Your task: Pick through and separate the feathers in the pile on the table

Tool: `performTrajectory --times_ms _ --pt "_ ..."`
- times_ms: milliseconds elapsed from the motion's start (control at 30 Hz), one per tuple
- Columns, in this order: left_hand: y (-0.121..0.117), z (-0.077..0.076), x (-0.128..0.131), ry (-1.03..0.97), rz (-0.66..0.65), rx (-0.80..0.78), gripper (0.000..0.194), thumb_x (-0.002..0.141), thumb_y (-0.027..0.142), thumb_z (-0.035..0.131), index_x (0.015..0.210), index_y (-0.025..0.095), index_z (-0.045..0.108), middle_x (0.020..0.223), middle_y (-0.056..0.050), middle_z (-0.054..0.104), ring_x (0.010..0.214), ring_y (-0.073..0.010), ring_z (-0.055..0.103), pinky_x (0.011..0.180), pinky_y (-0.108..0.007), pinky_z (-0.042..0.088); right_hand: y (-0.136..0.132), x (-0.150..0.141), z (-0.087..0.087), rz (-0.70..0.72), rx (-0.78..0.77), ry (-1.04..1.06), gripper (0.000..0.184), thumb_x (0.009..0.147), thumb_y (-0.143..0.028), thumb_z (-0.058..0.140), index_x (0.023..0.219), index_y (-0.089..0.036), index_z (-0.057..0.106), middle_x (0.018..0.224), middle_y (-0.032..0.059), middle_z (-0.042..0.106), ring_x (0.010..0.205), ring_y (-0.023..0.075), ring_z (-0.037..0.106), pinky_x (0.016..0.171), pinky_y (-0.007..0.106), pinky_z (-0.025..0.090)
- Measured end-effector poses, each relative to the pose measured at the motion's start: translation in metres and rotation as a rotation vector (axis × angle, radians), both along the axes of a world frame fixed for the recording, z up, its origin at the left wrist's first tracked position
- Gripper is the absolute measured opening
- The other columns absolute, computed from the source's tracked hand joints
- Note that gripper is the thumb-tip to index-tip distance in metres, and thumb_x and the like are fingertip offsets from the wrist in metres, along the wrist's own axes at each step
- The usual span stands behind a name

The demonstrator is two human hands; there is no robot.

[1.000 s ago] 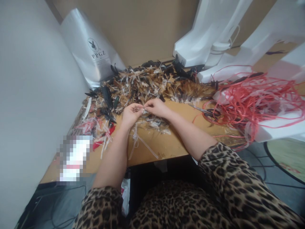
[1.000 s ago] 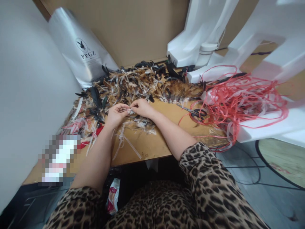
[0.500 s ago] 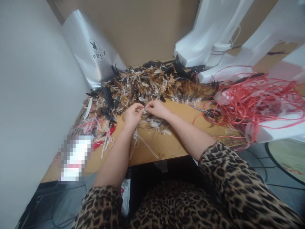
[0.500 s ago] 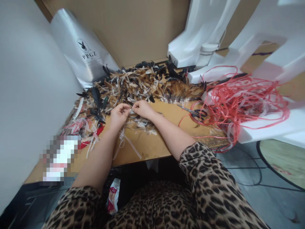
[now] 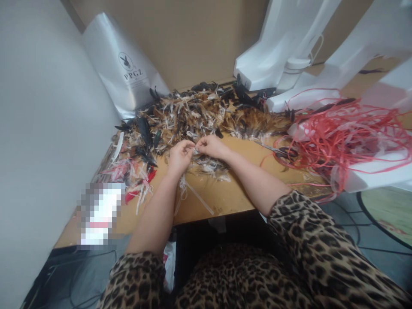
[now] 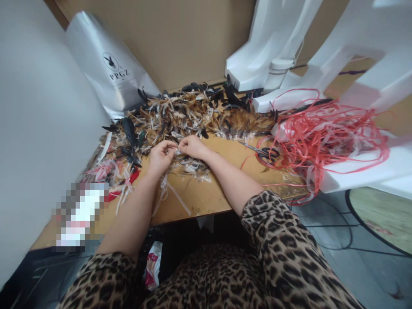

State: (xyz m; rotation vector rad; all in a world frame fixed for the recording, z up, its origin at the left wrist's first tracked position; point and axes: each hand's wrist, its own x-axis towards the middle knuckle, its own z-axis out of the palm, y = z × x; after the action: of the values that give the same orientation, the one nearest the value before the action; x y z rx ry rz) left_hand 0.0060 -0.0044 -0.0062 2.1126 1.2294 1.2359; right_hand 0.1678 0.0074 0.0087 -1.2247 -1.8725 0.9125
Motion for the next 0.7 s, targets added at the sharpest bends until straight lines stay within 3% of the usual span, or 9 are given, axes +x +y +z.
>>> performTrajectory --times_ms 267,700 --pt "0.0023 -0.0031 -0.0002 0.005 0.000 0.020 0.016 0.071 0.015 0.052 0.085 0.017 0.059 0.081 -0.003 0.061 0.070 -0.0120 0.056 0.065 -0.023 0.045 0.0001 0.0014 0.0005 0.059 -0.141 0.105 0.019 0.066 -0.024 0.056 0.072 -0.009 0.066 0.054 -0.0009 0.057 0.045 0.0046 0.042 0.047 0.017 0.035" --pt "0.0062 -0.0082 -0.0035 -0.039 0.034 -0.050 0.013 0.071 0.019 0.054 0.080 0.017 0.063 0.080 -0.004 0.062 0.068 -0.0120 0.058 0.063 -0.023 0.047 -0.0001 -0.0060 -0.0050 -0.016 -0.057 0.065 0.017 0.067 -0.023 0.050 0.069 -0.010 0.061 0.051 -0.0022 0.054 0.042 0.0053 0.045 0.045 0.016 0.033"
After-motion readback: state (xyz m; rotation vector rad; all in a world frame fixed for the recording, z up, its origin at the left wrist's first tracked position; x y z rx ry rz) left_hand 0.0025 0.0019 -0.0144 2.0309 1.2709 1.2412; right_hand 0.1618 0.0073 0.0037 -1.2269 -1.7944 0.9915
